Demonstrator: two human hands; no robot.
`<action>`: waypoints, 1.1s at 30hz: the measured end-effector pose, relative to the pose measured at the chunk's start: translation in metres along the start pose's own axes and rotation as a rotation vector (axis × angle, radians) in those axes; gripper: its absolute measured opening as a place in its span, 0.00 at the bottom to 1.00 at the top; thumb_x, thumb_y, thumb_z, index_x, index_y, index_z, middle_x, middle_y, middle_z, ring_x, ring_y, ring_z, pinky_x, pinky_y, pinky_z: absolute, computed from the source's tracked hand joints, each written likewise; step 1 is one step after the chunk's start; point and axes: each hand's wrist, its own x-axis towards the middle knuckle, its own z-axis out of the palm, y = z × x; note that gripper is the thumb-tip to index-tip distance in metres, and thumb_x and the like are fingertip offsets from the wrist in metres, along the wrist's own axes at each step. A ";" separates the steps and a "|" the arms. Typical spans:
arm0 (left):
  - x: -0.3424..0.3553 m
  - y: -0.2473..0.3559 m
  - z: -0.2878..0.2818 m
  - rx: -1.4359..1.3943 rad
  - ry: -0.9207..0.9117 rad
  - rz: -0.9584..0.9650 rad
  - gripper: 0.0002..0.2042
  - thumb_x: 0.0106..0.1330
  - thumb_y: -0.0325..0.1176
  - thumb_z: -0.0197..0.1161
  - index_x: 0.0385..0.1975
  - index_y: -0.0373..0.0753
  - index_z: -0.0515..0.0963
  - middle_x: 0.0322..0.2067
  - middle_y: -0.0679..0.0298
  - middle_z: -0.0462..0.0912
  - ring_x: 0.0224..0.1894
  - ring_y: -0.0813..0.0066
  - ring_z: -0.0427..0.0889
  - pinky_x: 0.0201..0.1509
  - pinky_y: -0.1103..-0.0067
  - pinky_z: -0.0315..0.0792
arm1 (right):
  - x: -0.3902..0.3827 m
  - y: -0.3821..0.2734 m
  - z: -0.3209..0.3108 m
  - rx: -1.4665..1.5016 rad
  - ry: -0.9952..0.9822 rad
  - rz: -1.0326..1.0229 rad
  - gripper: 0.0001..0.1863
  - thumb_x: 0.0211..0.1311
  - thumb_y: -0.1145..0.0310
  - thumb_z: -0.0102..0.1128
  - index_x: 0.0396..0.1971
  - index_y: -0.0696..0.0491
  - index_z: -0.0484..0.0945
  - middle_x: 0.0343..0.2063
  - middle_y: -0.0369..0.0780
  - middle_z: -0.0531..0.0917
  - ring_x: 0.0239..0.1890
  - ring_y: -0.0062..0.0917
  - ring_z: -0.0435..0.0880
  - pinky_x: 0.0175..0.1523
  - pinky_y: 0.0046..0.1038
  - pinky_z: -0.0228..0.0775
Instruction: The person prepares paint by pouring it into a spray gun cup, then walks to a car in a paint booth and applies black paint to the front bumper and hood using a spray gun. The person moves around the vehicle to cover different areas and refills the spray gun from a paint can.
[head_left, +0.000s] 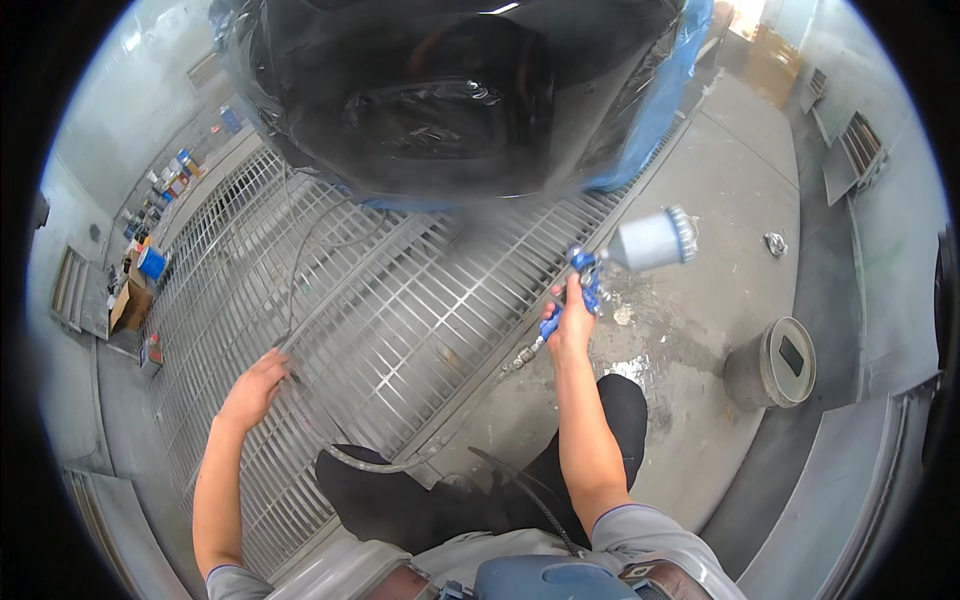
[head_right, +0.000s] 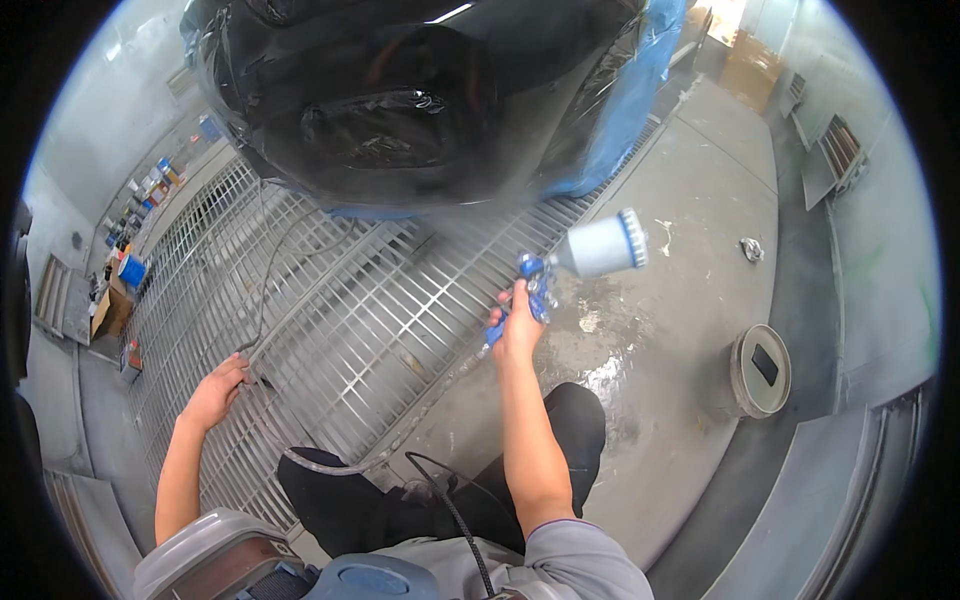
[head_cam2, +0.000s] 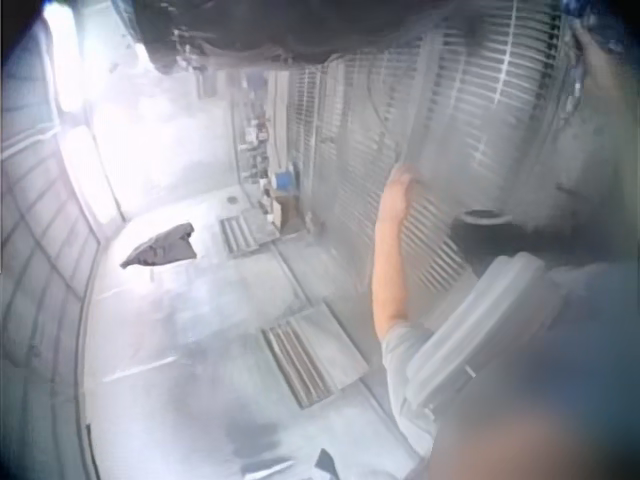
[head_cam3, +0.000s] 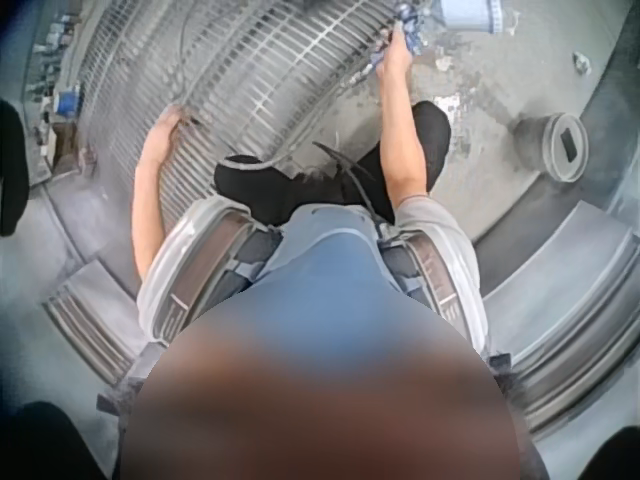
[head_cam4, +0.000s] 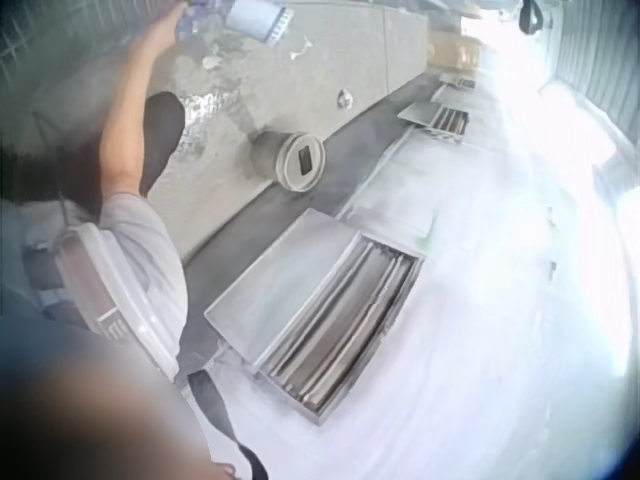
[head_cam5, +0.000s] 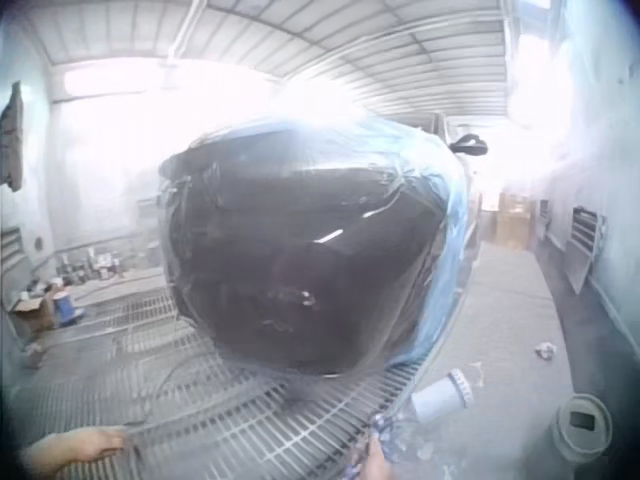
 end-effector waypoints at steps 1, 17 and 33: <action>-0.002 -0.011 -0.002 -0.016 -0.012 0.002 0.13 0.59 0.16 0.64 0.43 0.35 0.77 0.58 0.51 0.81 0.70 0.43 0.72 0.76 0.59 0.68 | 0.010 0.016 -0.013 -0.009 0.082 0.019 0.10 0.76 0.58 0.64 0.48 0.45 0.76 0.30 0.37 0.82 0.18 0.22 0.74 0.19 0.25 0.65; 0.020 -0.031 0.098 -0.142 -0.119 0.297 0.14 0.61 0.37 0.72 0.43 0.38 0.83 0.41 0.54 0.85 0.50 0.46 0.82 0.55 0.59 0.77 | -0.133 -0.171 0.253 -0.300 -0.559 -0.606 0.15 0.75 0.60 0.65 0.56 0.47 0.79 0.38 0.39 0.88 0.21 0.18 0.76 0.24 0.20 0.69; 0.133 0.287 0.207 -0.649 -0.170 0.584 0.13 0.73 0.46 0.66 0.43 0.42 0.80 0.34 0.56 0.85 0.39 0.48 0.84 0.37 0.58 0.76 | -0.179 -0.384 0.238 -1.223 -0.692 -0.971 0.13 0.68 0.57 0.71 0.39 0.53 0.86 0.29 0.35 0.87 0.20 0.12 0.75 0.22 0.17 0.65</action>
